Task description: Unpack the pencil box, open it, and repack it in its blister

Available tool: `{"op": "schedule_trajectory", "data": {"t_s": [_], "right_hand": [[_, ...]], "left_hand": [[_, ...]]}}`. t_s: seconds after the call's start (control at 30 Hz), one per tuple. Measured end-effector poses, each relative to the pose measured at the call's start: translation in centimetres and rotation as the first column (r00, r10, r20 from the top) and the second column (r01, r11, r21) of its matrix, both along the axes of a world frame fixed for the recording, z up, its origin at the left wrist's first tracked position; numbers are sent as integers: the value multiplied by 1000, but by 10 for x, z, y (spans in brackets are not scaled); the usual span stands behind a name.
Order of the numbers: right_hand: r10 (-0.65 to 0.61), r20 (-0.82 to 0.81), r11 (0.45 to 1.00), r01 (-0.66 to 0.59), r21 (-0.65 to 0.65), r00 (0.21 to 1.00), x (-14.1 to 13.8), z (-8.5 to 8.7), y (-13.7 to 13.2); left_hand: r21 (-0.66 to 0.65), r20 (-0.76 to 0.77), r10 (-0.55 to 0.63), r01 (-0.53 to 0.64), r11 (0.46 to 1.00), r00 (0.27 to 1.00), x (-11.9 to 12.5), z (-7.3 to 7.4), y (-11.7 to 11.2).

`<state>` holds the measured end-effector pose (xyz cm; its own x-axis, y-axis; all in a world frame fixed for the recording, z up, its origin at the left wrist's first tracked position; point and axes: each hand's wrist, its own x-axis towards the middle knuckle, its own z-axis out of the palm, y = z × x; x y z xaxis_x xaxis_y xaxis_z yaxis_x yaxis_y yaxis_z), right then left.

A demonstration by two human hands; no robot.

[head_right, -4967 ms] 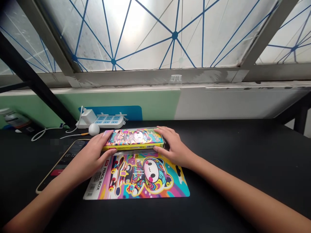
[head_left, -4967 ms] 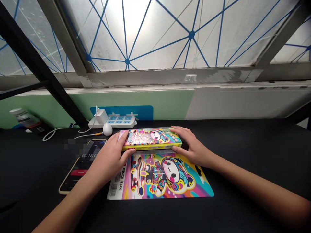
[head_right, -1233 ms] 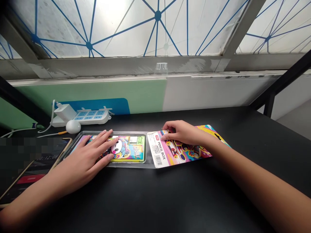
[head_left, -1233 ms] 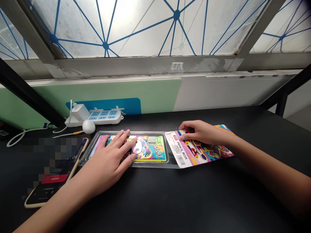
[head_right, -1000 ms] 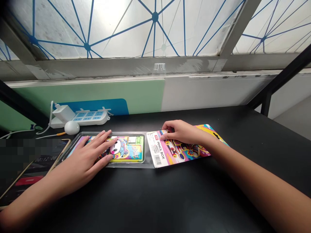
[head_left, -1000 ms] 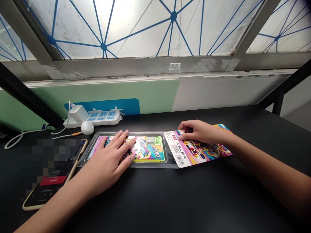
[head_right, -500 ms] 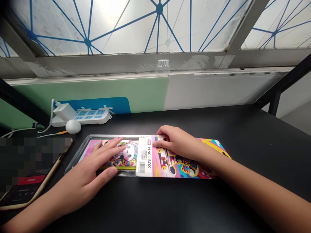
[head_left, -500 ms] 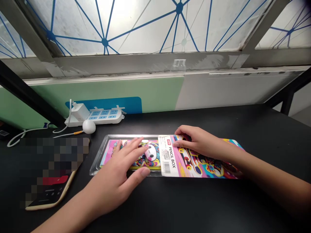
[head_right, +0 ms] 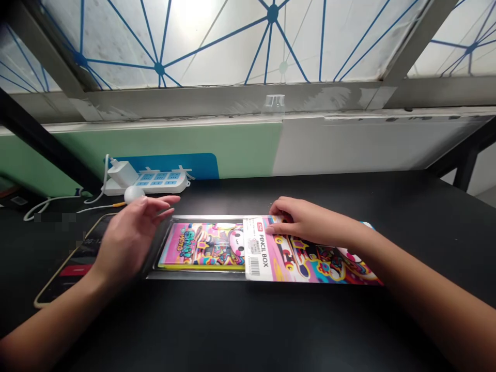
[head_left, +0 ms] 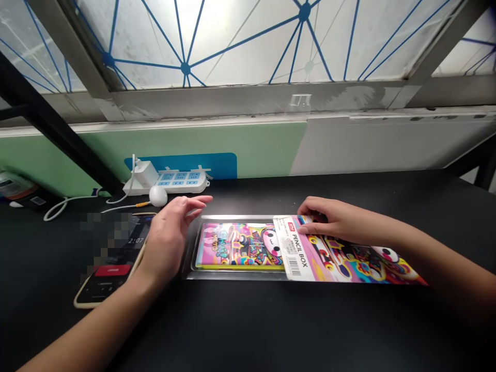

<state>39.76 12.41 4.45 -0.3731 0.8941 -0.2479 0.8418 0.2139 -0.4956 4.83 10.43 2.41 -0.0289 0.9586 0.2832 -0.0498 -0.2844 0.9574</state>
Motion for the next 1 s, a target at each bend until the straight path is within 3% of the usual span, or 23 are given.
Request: {"op": "schedule_trajectory", "data": {"t_s": [0.13, 0.27, 0.47, 0.6, 0.7, 0.8, 0.9, 0.93, 1.0], "right_hand": [[37, -38, 997, -35, 67, 999, -2, 0, 2], [57, 12, 989, -58, 139, 998, -25, 4, 4], [158, 211, 960, -200, 197, 965, -109, 15, 17], [238, 239, 903, -305, 302, 941, -175, 15, 16], [265, 260, 850, -353, 392, 928, -206, 11, -2], [308, 288, 810, -408, 420, 907, -208, 9, -30], [451, 247, 774, -514, 371, 858, -181, 7, -55], [513, 217, 752, -557, 352, 830, -167, 5, -61], [583, 205, 705, -615, 352, 786, -138, -2, -66]], "left_hand": [[-18, 39, 30, -29, 999, 999, 6, -2, -6], [-19, 61, 66, -65, 998, 996, 6, -1, -11], [-66, 214, 22, -8, 998, 977, 3, -3, -9], [-29, 142, 7, -3, 1000, 990, 5, -4, -8], [-16, 25, -30, 30, 999, 999, 4, -5, -9], [-4, -166, -87, 87, 996, 982, 2, -6, -14], [8, -366, -181, 197, 980, 913, 1, -3, -20], [19, -458, -210, 246, 969, 864, 1, -2, -22], [30, -682, -224, 333, 943, 697, 0, 1, -24]]}}
